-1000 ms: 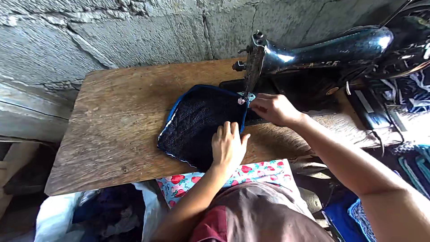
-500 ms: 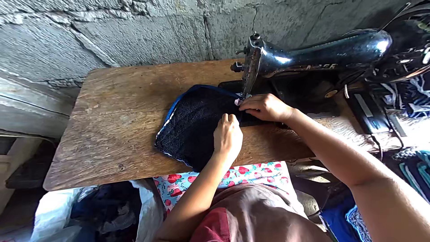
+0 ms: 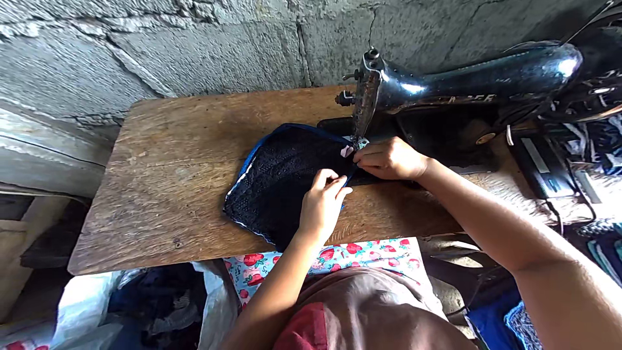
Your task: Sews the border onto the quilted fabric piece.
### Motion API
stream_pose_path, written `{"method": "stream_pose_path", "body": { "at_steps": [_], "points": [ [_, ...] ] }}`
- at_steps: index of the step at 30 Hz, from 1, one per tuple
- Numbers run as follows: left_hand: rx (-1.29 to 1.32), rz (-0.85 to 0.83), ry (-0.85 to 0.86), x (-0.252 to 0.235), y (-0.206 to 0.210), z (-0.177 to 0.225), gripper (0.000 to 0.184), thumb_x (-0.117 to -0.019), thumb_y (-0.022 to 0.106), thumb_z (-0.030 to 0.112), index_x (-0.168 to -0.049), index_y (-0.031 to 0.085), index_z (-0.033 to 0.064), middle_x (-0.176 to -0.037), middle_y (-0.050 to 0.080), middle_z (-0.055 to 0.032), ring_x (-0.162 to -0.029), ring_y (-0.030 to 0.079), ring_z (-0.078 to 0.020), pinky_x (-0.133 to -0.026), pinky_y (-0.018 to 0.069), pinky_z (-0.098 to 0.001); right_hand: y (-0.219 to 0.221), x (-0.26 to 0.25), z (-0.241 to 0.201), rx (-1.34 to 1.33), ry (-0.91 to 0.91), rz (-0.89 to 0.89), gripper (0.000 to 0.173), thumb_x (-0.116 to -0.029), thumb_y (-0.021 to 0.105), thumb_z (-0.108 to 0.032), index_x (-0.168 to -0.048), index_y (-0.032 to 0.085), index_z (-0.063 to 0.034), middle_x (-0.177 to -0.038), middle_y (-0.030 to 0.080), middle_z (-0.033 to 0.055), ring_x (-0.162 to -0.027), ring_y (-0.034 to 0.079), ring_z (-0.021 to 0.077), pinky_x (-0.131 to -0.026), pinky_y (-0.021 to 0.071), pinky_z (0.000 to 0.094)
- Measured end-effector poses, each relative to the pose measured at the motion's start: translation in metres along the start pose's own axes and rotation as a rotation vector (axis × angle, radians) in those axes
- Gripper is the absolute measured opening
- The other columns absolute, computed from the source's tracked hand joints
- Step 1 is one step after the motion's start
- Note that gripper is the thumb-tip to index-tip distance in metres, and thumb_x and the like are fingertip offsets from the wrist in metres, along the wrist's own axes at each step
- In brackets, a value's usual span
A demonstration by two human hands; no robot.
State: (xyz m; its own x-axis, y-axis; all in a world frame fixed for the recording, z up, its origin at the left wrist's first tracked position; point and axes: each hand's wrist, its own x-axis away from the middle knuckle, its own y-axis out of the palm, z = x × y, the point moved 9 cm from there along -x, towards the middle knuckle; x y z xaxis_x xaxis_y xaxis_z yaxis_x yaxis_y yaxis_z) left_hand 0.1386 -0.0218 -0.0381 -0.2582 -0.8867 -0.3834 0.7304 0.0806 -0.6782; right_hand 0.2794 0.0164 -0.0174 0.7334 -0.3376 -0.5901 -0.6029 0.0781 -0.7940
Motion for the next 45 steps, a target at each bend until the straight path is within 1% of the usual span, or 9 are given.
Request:
{"method": "stream_pose_path", "body": {
  "at_steps": [5,8,13,17,22,28,31,35,45],
  "points": [
    [-0.006,0.042,0.037,0.001,-0.002,0.003,0.017,-0.0885,0.078,0.01,-0.105,0.079,0.0044,-0.126,0.061,-0.0207,-0.074,0.066,-0.0173,-0.069,0.0589,-0.03,0.0,-0.006,0.007,-0.047,0.086,-0.056,0.016,-0.0915,0.058,-0.002,-0.083,0.071,-0.0014,-0.084,0.074,0.0107,-0.073,0.072,0.0217,-0.062,0.0574,0.0378],
    [-0.018,0.059,-0.002,0.001,-0.002,0.002,0.016,-0.0906,0.077,0.014,-0.103,0.079,0.0034,-0.127,0.062,-0.0199,-0.073,0.065,-0.0172,-0.068,0.0585,-0.0303,0.003,-0.011,0.007,-0.038,0.104,-0.083,0.017,-0.0935,0.059,-0.003,-0.095,0.076,-0.0029,-0.094,0.076,0.0107,-0.084,0.075,0.0224,-0.072,0.0601,0.0382],
    [-0.31,-0.089,-0.226,-0.001,0.01,0.012,0.053,-0.0949,0.072,0.025,-0.133,0.056,-0.0091,-0.103,0.07,-0.0261,-0.087,0.072,-0.0393,-0.075,0.0583,-0.0513,0.006,-0.011,0.007,-0.056,0.122,-0.054,0.017,-0.0952,0.061,-0.005,-0.095,0.077,-0.0007,-0.098,0.076,0.0132,-0.088,0.074,0.0239,-0.077,0.0599,0.0378],
    [-0.418,-0.04,-0.175,0.003,0.003,0.015,0.025,-0.086,0.071,0.011,-0.103,0.069,-0.0065,-0.093,0.07,-0.0227,-0.083,0.072,-0.0375,-0.066,0.0577,-0.0483,0.004,-0.008,0.012,-0.105,0.214,-0.022,0.016,-0.0949,0.059,-0.002,-0.098,0.074,0.0009,-0.1,0.076,0.0145,-0.092,0.074,0.0238,-0.082,0.0599,0.0369],
    [-0.411,0.022,-0.173,-0.002,-0.016,0.014,0.025,-0.0903,0.062,-0.005,-0.115,0.064,-0.0018,-0.087,0.069,-0.0205,-0.078,0.071,-0.0381,-0.063,0.0561,-0.0493,0.005,-0.009,0.009,-0.079,0.229,0.026,0.017,-0.0972,0.059,-0.004,-0.1,0.075,0.0006,-0.098,0.076,0.0146,-0.089,0.074,0.0242,-0.078,0.0599,0.0371],
    [-0.201,0.064,-0.028,-0.018,-0.022,0.001,0.017,-0.0884,0.054,-0.013,-0.083,0.067,-0.0032,-0.089,0.069,-0.0181,-0.089,0.07,-0.0345,-0.076,0.0569,-0.0473,0.006,-0.008,0.015,-0.096,0.267,0.031,0.016,-0.0982,0.061,-0.005,-0.102,0.076,0.0,-0.102,0.076,0.0143,-0.094,0.075,0.0249,-0.085,0.06,0.0384],
    [-0.127,0.093,-0.006,-0.012,-0.019,0.0,0.015,-0.0887,0.053,0.002,-0.085,0.067,-0.0024,-0.082,0.068,-0.0156,-0.075,0.069,-0.0282,-0.066,0.0556,-0.0435,0.007,-0.006,0.017,-0.114,0.304,0.012,0.018,-0.0957,0.064,-0.002,-0.11,0.075,0.0006,-0.105,0.076,0.0148,-0.095,0.075,0.0246,-0.087,0.0596,0.0367],
    [-0.05,0.053,0.05,-0.002,-0.01,0.0,0.019,-0.0963,0.068,0.013,-0.109,0.074,0.0001,-0.089,0.073,-0.0142,-0.073,0.07,-0.0228,-0.068,0.0595,-0.0378,0.004,-0.005,0.019,-0.163,0.29,-0.022,0.02,-0.0935,0.066,-0.001,-0.111,0.076,-0.0002,-0.109,0.075,0.0152,-0.096,0.074,0.0237,-0.087,0.0601,0.0354],
    [-0.128,0.003,-0.005,0.009,-0.013,0.002,0.025,-0.0904,0.076,0.018,-0.107,0.079,-0.001,-0.082,0.07,-0.0149,-0.07,0.069,-0.0241,-0.067,0.0585,-0.0377,0.009,-0.008,0.017,-0.211,0.228,-0.1,0.017,-0.0938,0.066,-0.006,-0.102,0.081,-0.0038,-0.1,0.074,0.0111,-0.088,0.071,0.0203,-0.079,0.0589,0.0362]
  ]
}}
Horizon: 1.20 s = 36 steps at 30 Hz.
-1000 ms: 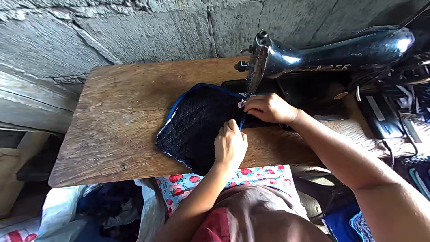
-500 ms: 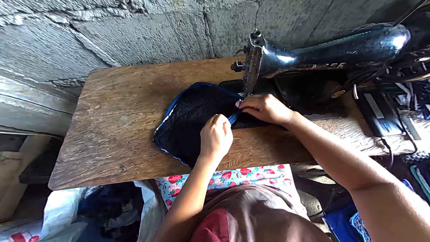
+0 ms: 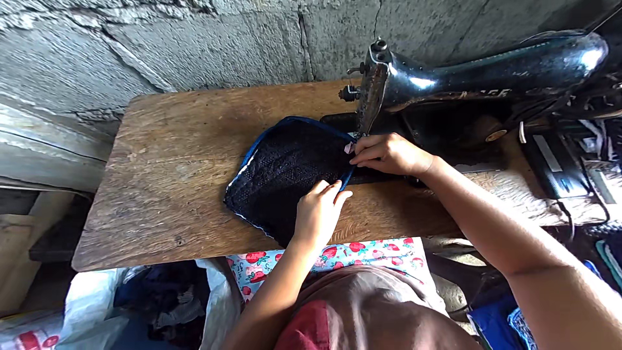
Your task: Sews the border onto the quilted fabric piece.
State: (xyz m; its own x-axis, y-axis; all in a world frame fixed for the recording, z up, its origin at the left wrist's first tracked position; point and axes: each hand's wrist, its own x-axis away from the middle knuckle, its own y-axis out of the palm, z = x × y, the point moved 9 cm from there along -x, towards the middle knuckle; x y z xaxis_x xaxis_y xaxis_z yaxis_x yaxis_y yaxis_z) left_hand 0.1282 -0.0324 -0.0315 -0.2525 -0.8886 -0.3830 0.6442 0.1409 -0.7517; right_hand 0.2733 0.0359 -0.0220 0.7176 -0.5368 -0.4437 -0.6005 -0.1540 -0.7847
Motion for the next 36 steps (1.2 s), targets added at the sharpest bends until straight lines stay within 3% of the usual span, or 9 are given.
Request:
{"method": "stream_pose_path", "body": {
  "at_steps": [6,9,12,17,23,28,31,34,36],
  "points": [
    [0.077,-0.035,-0.013,0.0,0.008,-0.003,0.015,-0.0928,0.072,0.015,-0.092,0.078,0.0016,-0.083,0.072,-0.0117,-0.073,0.07,-0.0212,-0.069,0.0582,-0.0367,-0.004,0.002,-0.004,0.049,-0.035,-0.049,0.017,-0.0949,0.062,-0.006,-0.095,0.079,-0.0047,-0.104,0.076,0.0092,-0.097,0.073,0.0217,-0.086,0.0593,0.0396],
    [0.134,-0.096,-0.074,0.001,0.012,-0.005,0.018,-0.0944,0.071,0.019,-0.092,0.078,0.0023,-0.085,0.074,-0.0111,-0.075,0.071,-0.0195,-0.071,0.0581,-0.0353,-0.002,0.002,-0.004,0.069,-0.002,-0.125,0.019,-0.0963,0.059,-0.005,-0.096,0.078,-0.0057,-0.104,0.075,0.0077,-0.097,0.072,0.0222,-0.085,0.0587,0.0409],
    [0.098,-0.204,-0.19,-0.003,0.015,-0.006,0.026,-0.0999,0.066,0.023,-0.095,0.076,-0.0011,-0.085,0.073,-0.0145,-0.079,0.072,-0.0252,-0.076,0.0577,-0.0426,0.005,-0.001,-0.004,0.058,0.035,-0.19,0.018,-0.0972,0.056,-0.004,-0.096,0.075,-0.0036,-0.102,0.073,0.01,-0.099,0.069,0.0245,-0.089,0.0564,0.0402],
    [0.04,-0.263,-0.249,-0.006,0.018,-0.006,0.029,-0.1024,0.062,0.022,-0.099,0.074,-0.0043,-0.086,0.073,-0.0184,-0.083,0.072,-0.0317,-0.079,0.0567,-0.0488,0.009,0.0,-0.003,-0.001,-0.002,-0.171,0.021,-0.0802,0.061,-0.006,-0.096,0.074,-0.0029,-0.105,0.072,0.0127,-0.106,0.067,0.0285,-0.096,0.0525,0.0425],
    [0.052,-0.242,-0.243,-0.004,0.015,-0.009,0.027,-0.1023,0.062,0.021,-0.099,0.074,-0.0032,-0.083,0.072,-0.0165,-0.079,0.071,-0.028,-0.076,0.0569,-0.0448,0.01,-0.001,-0.002,-0.003,-0.001,-0.129,0.016,-0.0962,0.057,-0.007,-0.095,0.073,-0.0031,-0.104,0.072,0.011,-0.107,0.067,0.0256,-0.099,0.0514,0.0403],
    [0.109,-0.321,-0.273,-0.004,0.017,-0.01,0.028,-0.1001,0.067,0.025,-0.104,0.074,-0.0017,-0.086,0.072,-0.0144,-0.079,0.07,-0.0242,-0.078,0.0565,-0.0415,0.013,-0.003,-0.009,0.024,-0.023,-0.171,0.01,-0.0848,0.066,-0.002,-0.091,0.073,-0.0035,-0.095,0.071,0.0106,-0.096,0.066,0.0271,-0.088,0.0533,0.0415],
    [0.146,-0.32,-0.279,-0.003,0.018,-0.01,0.031,-0.0947,0.074,0.028,-0.105,0.074,-0.0012,-0.084,0.072,-0.0127,-0.076,0.07,-0.0205,-0.076,0.0572,-0.0374,0.004,-0.002,-0.019,0.094,-0.101,-0.073,0.013,-0.0908,0.062,-0.003,-0.088,0.075,-0.004,-0.093,0.073,0.009,-0.093,0.068,0.0239,-0.084,0.0553,0.0364],
    [0.145,-0.23,-0.235,-0.001,0.014,-0.009,0.027,-0.0945,0.074,0.025,-0.102,0.075,-0.0015,-0.08,0.072,-0.0125,-0.072,0.07,-0.02,-0.072,0.0578,-0.0364,0.0,0.003,-0.026,0.149,-0.142,-0.003,0.019,-0.0955,0.056,-0.003,-0.09,0.075,-0.0014,-0.106,0.076,0.0128,-0.102,0.072,0.0265,-0.092,0.0573,0.0377],
    [0.159,-0.151,-0.178,0.001,0.012,-0.007,0.024,-0.0948,0.072,0.022,-0.099,0.076,-0.0008,-0.077,0.071,-0.0113,-0.068,0.068,-0.0177,-0.068,0.0572,-0.0336,-0.002,0.006,-0.029,0.176,-0.151,0.029,0.022,-0.0975,0.054,-0.003,-0.092,0.075,0.0002,-0.103,0.077,0.014,-0.096,0.075,0.0261,-0.085,0.0596,0.0372]
  ]
}}
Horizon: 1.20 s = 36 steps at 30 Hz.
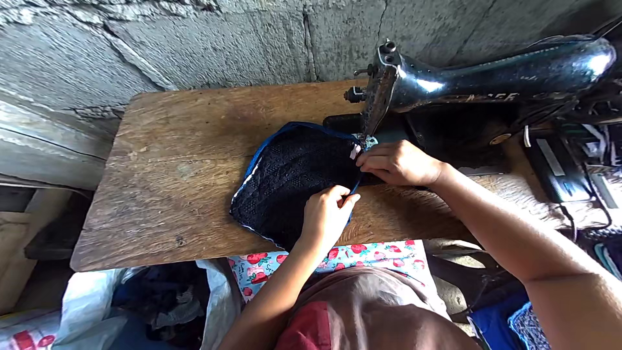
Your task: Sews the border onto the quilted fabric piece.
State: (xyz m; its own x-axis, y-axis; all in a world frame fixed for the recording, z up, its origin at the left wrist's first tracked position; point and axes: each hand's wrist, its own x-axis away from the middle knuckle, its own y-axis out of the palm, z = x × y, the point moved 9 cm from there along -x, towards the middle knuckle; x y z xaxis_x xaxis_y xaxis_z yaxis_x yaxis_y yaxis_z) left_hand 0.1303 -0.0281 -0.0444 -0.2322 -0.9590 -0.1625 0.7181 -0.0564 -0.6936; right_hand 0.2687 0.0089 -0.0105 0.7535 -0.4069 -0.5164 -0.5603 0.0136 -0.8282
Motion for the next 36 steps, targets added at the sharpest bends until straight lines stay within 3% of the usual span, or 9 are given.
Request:
{"method": "stream_pose_path", "body": {
  "at_steps": [3,7,11,18,21,25,29,33,36],
  "points": [
    [0.031,0.075,0.092,0.003,-0.001,0.001,0.02,-0.0958,0.07,0.021,-0.095,0.078,0.0019,-0.08,0.073,-0.0104,-0.069,0.07,-0.0161,-0.067,0.059,-0.0317,0.002,0.001,0.003,-0.018,0.025,-0.014,0.021,-0.0982,0.054,-0.004,-0.093,0.074,-0.0007,-0.096,0.077,0.0128,-0.087,0.075,0.0236,-0.074,0.0599,0.0366],
    [0.009,0.096,0.11,0.004,-0.002,0.002,0.02,-0.0939,0.072,0.02,-0.095,0.079,0.0018,-0.08,0.074,-0.0108,-0.07,0.071,-0.0171,-0.069,0.0593,-0.0321,0.011,-0.005,0.008,-0.065,0.065,-0.136,0.024,-0.0952,0.057,-0.001,-0.107,0.077,-0.0028,-0.103,0.075,0.0127,-0.096,0.073,0.025,-0.084,0.0594,0.0386],
    [0.013,0.09,0.096,0.004,-0.001,0.001,0.021,-0.0936,0.073,0.021,-0.097,0.078,0.0007,-0.08,0.074,-0.0115,-0.069,0.07,-0.018,-0.069,0.0592,-0.0331,0.009,-0.011,0.008,-0.105,0.052,-0.162,0.019,-0.0933,0.06,0.0,-0.097,0.078,-0.0014,-0.097,0.075,0.0128,-0.09,0.073,0.0247,-0.081,0.0592,0.0379],
    [0.026,0.108,0.097,0.005,-0.002,0.0,0.021,-0.0932,0.073,0.021,-0.096,0.078,0.0008,-0.08,0.074,-0.0112,-0.068,0.07,-0.0166,-0.068,0.0592,-0.0315,0.002,-0.012,0.012,-0.161,0.065,-0.129,0.014,-0.0931,0.062,-0.001,-0.091,0.076,0.0,-0.097,0.076,0.0118,-0.086,0.074,0.0204,-0.077,0.0599,0.0344],
    [0.03,0.109,0.094,0.005,-0.002,-0.001,0.021,-0.0932,0.073,0.021,-0.096,0.078,0.0009,-0.079,0.074,-0.0108,-0.068,0.07,-0.0166,-0.067,0.0593,-0.0317,0.003,-0.014,0.011,-0.192,0.085,-0.145,0.012,-0.0901,0.063,0.0,-0.091,0.074,-0.0005,-0.091,0.074,0.0111,-0.076,0.071,0.0184,-0.071,0.0592,0.0321],
    [0.02,0.12,0.104,0.005,-0.001,-0.002,0.019,-0.0942,0.072,0.021,-0.093,0.078,0.0031,-0.078,0.073,-0.009,-0.067,0.069,-0.0147,-0.066,0.0577,-0.03,0.009,-0.018,0.011,-0.194,0.083,-0.22,0.014,-0.0915,0.065,-0.003,-0.095,0.079,-0.0032,-0.098,0.075,0.0106,-0.089,0.072,0.021,-0.081,0.0594,0.0359],
    [-0.013,0.111,0.084,0.003,-0.002,-0.001,0.021,-0.098,0.066,0.019,-0.092,0.078,0.0032,-0.079,0.073,-0.009,-0.07,0.069,-0.0169,-0.067,0.0575,-0.0336,0.016,-0.021,0.013,-0.222,0.067,-0.263,0.017,-0.0952,0.061,-0.003,-0.092,0.077,-0.0025,-0.096,0.072,0.011,-0.096,0.066,0.0242,-0.089,0.0529,0.0358],
    [-0.111,-0.031,-0.047,-0.005,0.001,-0.001,0.028,-0.1023,0.057,0.018,-0.092,0.074,-0.0022,-0.076,0.069,-0.0148,-0.071,0.069,-0.0274,-0.068,0.0557,-0.0451,0.025,-0.025,0.011,-0.169,0.131,-0.323,0.016,-0.0952,0.059,-0.003,-0.085,0.072,-0.0003,-0.098,0.069,0.0146,-0.1,0.066,0.0287,-0.093,0.0532,0.0406],
    [-0.137,-0.126,-0.129,-0.009,0.003,-0.003,0.029,-0.1026,0.056,0.018,-0.094,0.073,-0.0034,-0.078,0.07,-0.0164,-0.075,0.069,-0.0298,-0.071,0.0551,-0.0472,0.026,-0.025,0.012,-0.19,0.144,-0.338,0.012,-0.091,0.061,-0.003,-0.086,0.072,-0.0004,-0.1,0.071,0.0154,-0.102,0.067,0.0294,-0.093,0.053,0.0414]
  ]
}}
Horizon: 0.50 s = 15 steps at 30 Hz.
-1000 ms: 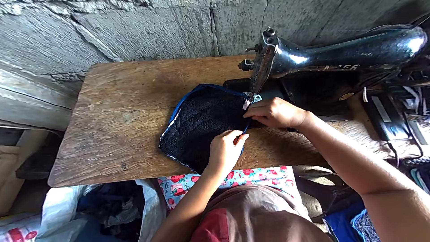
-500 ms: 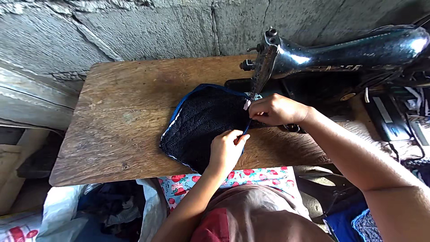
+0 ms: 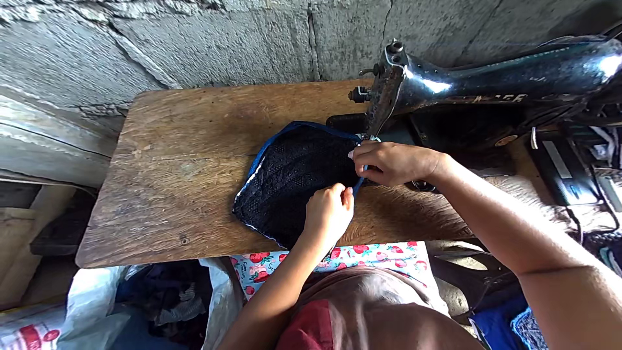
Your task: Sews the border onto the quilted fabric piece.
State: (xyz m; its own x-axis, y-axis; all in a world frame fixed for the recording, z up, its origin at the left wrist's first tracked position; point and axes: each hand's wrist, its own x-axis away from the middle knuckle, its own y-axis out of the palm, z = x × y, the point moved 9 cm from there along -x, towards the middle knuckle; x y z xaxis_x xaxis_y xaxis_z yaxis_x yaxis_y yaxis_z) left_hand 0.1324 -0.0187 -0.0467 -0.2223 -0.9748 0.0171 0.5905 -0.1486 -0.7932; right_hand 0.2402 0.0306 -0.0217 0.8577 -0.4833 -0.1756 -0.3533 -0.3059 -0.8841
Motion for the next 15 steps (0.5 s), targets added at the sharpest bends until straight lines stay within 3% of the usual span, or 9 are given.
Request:
{"method": "stream_pose_path", "body": {
  "at_steps": [4,8,10,12,15],
  "points": [
    [0.012,0.004,-0.003,0.0,-0.001,-0.003,0.027,-0.1002,0.058,0.018,-0.088,0.073,-0.0012,-0.073,0.067,-0.0129,-0.071,0.066,-0.0247,-0.067,0.0529,-0.043,-0.001,0.003,0.003,0.024,0.021,0.015,0.014,-0.0954,0.059,-0.001,-0.091,0.072,-0.0006,-0.101,0.07,0.0144,-0.101,0.067,0.0295,-0.091,0.0542,0.0414],
    [-0.155,-0.113,-0.089,-0.003,-0.005,0.001,0.028,-0.0995,0.061,0.025,-0.089,0.073,0.0022,-0.081,0.071,-0.0143,-0.082,0.07,-0.0316,-0.071,0.052,-0.052,0.006,-0.001,0.001,0.132,0.104,0.028,0.013,-0.0959,0.059,-0.004,-0.09,0.069,0.0002,-0.099,0.069,0.0161,-0.103,0.067,0.0341,-0.089,0.0549,0.047],
    [-0.243,-0.162,-0.05,-0.009,-0.007,0.005,0.027,-0.0978,0.065,0.027,-0.088,0.073,0.003,-0.086,0.071,-0.0152,-0.086,0.07,-0.034,-0.072,0.0503,-0.0543,0.004,0.0,-0.004,0.176,0.156,0.129,0.008,-0.0919,0.065,-0.004,-0.087,0.07,-0.0002,-0.099,0.069,0.0164,-0.101,0.068,0.0338,-0.084,0.0576,0.0453],
    [-0.284,-0.166,0.124,-0.019,-0.009,0.011,0.022,-0.0937,0.071,0.024,-0.099,0.073,0.0031,-0.101,0.072,-0.0165,-0.102,0.068,-0.0362,-0.083,0.053,-0.0555,0.004,0.006,-0.014,0.224,0.194,0.255,0.007,-0.0917,0.071,-0.005,-0.089,0.07,0.001,-0.103,0.068,0.0179,-0.102,0.068,0.0345,-0.083,0.0595,0.0454],
    [-0.28,-0.173,0.622,-0.03,-0.005,0.021,0.039,-0.0895,0.074,0.023,-0.121,0.066,0.001,-0.125,0.065,-0.0173,-0.121,0.06,-0.0353,-0.102,0.0474,-0.0526,0.02,0.021,-0.04,0.346,0.187,0.456,0.018,-0.0947,0.065,-0.01,-0.084,0.071,0.0029,-0.093,0.07,0.0182,-0.092,0.07,0.0335,-0.077,0.0596,0.0431]
  ]
}}
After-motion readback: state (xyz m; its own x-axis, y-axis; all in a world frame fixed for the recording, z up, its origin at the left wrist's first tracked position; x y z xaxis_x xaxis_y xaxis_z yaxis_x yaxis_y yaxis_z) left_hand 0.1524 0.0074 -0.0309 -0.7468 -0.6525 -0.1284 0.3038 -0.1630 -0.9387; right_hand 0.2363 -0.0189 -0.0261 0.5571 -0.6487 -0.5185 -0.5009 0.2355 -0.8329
